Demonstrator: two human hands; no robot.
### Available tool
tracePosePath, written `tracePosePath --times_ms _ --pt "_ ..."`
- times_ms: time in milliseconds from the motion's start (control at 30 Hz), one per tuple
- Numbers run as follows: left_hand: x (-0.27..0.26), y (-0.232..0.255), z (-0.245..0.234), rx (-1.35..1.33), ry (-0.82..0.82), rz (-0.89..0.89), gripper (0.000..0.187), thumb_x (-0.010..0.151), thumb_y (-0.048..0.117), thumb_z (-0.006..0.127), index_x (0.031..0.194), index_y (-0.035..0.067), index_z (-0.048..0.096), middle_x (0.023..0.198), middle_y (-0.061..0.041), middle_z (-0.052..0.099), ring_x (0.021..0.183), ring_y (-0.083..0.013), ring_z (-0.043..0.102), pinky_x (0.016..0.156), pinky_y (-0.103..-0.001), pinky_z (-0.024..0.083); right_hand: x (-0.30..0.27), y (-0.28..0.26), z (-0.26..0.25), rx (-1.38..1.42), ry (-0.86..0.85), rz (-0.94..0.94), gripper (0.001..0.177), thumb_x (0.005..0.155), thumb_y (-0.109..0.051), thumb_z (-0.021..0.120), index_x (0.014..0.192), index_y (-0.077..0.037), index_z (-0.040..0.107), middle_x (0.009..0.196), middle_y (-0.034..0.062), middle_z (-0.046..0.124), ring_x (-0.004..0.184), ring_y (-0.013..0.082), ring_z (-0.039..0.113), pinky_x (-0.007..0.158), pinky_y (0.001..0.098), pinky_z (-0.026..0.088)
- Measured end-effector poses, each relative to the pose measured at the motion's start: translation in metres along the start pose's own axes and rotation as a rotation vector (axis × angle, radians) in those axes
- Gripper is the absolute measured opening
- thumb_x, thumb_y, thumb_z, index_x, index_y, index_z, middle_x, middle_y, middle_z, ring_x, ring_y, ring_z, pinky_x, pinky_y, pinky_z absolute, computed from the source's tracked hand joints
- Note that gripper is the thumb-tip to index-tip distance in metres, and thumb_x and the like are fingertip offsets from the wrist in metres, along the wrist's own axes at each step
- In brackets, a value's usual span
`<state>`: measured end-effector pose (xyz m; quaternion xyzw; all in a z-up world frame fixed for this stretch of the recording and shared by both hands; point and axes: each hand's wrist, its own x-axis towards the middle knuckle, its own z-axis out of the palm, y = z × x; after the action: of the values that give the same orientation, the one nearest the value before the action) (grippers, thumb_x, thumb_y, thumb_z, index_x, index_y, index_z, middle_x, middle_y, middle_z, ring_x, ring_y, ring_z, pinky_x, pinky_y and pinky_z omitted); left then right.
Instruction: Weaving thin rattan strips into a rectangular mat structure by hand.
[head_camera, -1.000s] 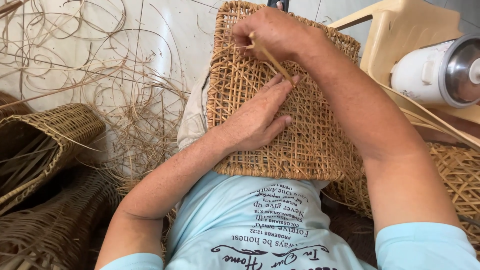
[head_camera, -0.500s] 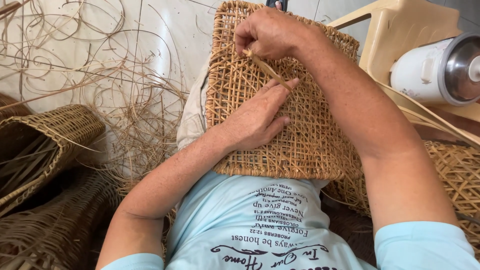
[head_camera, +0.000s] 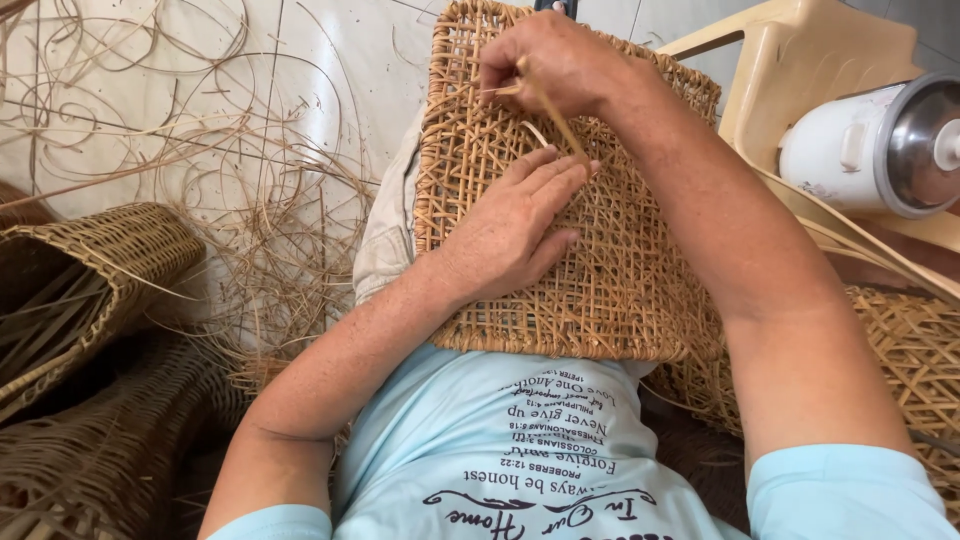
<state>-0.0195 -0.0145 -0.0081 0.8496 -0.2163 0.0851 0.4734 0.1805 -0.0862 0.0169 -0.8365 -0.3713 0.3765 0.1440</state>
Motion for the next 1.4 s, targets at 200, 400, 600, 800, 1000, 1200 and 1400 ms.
tracePosePath --times_ms 200,400,600,800,1000,1200,1400 --pt "0.001 0.001 0.001 0.116 -0.012 0.009 0.058 0.096 0.021 0.069 0.147 0.003 0.047 0.148 -0.021 0.056 0.142 -0.0393 0.049 0.125 -0.054 0.036 -0.026 0.029 0.013 0.187 0.115 -0.114 0.014 0.100 -0.006 0.078 0.087 -0.010 0.073 0.084 0.0048 0.074 0.064 0.0103 0.064 0.053 0.0176 0.052" --pt "0.004 0.005 -0.003 0.155 -0.102 -0.028 0.062 0.090 0.021 0.072 0.146 0.003 0.050 0.147 -0.019 0.054 0.144 -0.0436 0.041 0.121 -0.056 0.038 -0.039 0.059 0.035 0.242 0.304 -0.277 0.011 0.095 0.000 0.081 0.094 -0.009 0.076 0.087 0.0048 0.075 0.065 0.0081 0.063 0.056 0.0186 0.053" --pt "0.005 0.007 -0.003 0.154 -0.099 -0.015 0.058 0.086 0.015 0.071 0.140 0.003 0.055 0.139 -0.017 0.058 0.139 -0.0404 0.046 0.117 -0.052 0.043 -0.056 0.054 0.042 0.262 0.382 -0.403 0.011 0.089 0.005 0.073 0.094 -0.005 0.073 0.082 0.0066 0.070 0.063 0.0104 0.056 0.053 0.0207 0.047" --pt "0.001 0.011 0.001 0.304 -0.136 -0.049 0.058 0.096 0.026 0.067 0.147 0.007 0.049 0.149 -0.017 0.054 0.146 -0.0436 0.040 0.121 -0.063 0.032 -0.061 0.050 0.058 0.199 0.570 -0.380 0.012 0.097 0.005 0.077 0.092 -0.004 0.071 0.083 0.0082 0.072 0.066 0.0141 0.063 0.057 0.0242 0.055" --pt "0.000 0.013 0.002 0.410 -0.098 -0.011 0.056 0.098 0.026 0.068 0.145 0.001 0.052 0.148 -0.026 0.053 0.145 -0.0486 0.040 0.124 -0.058 0.032 -0.045 0.057 0.073 0.458 0.617 -0.361 0.016 0.093 0.011 0.071 0.092 -0.004 0.065 0.084 0.0073 0.067 0.064 0.0122 0.063 0.052 0.0200 0.056" --pt "0.002 0.016 0.001 0.293 -0.093 0.014 0.039 0.101 0.020 0.063 0.134 0.000 0.057 0.130 -0.018 0.067 0.130 -0.0378 0.058 0.112 -0.049 0.046 -0.038 0.040 0.072 0.249 0.709 -0.424 0.011 0.087 0.004 0.078 0.085 -0.002 0.069 0.076 0.0074 0.070 0.057 0.0125 0.060 0.049 0.0204 0.051" --pt "0.002 0.015 -0.003 0.250 -0.132 -0.017 0.049 0.094 0.017 0.068 0.138 0.000 0.056 0.132 -0.018 0.065 0.134 -0.0404 0.054 0.116 -0.051 0.042 -0.044 0.045 0.075 0.265 0.754 -0.338 0.017 0.085 0.006 0.080 0.081 -0.002 0.066 0.073 0.0050 0.068 0.056 0.0106 0.058 0.048 0.0201 0.050"
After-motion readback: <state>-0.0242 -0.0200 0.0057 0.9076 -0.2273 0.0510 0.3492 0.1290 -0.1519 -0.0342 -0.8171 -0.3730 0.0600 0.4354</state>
